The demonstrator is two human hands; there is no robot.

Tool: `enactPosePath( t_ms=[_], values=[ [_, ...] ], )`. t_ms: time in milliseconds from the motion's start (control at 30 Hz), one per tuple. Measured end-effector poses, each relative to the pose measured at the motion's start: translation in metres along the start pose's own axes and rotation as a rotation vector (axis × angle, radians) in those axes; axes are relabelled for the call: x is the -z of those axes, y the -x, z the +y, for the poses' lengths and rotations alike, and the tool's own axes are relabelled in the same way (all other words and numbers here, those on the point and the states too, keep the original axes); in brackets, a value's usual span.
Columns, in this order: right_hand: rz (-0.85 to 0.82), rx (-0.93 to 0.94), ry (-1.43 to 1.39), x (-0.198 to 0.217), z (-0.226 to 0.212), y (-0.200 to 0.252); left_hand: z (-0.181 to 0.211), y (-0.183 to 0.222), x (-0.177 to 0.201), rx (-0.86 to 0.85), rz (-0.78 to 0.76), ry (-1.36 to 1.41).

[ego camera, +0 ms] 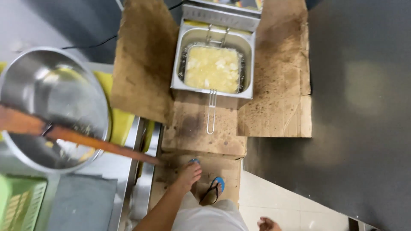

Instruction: Packing fried chips into a box and then using a wooden spatula to stir a new batch of chips in a deep fryer.

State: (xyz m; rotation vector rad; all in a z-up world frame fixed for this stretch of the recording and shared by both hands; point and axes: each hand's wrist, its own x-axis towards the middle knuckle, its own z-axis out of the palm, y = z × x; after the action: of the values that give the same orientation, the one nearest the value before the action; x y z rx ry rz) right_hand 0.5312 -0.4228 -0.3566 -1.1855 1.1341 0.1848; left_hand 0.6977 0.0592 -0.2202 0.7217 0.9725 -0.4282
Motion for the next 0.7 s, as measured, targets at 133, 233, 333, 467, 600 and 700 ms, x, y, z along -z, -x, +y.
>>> enactPosePath(
  t_ms=[133,233,333,467,600,700],
  values=[
    [-0.249,0.066,0.653,-0.036,-0.101,0.019,0.034,0.049,0.070,-0.203,0.124,0.473],
    [-0.310,0.081,0.799,-0.088,-0.147,0.039,0.123,0.153,0.046,-0.305,0.143,0.574],
    [-0.368,0.268,1.023,-0.130,-0.174,0.069,0.171,0.191,0.025,-0.627,-0.070,0.679],
    [-0.551,0.422,1.130,-0.183,-0.197,0.114,0.197,0.187,0.015,-0.883,-0.159,0.607],
    [-0.709,0.484,0.950,-0.228,-0.233,0.195,0.172,0.204,-0.018,-1.002,-0.124,0.394],
    [-0.733,0.535,0.917,-0.258,-0.280,0.281,0.129,0.257,-0.082,-0.888,-0.064,0.135]
  ],
)
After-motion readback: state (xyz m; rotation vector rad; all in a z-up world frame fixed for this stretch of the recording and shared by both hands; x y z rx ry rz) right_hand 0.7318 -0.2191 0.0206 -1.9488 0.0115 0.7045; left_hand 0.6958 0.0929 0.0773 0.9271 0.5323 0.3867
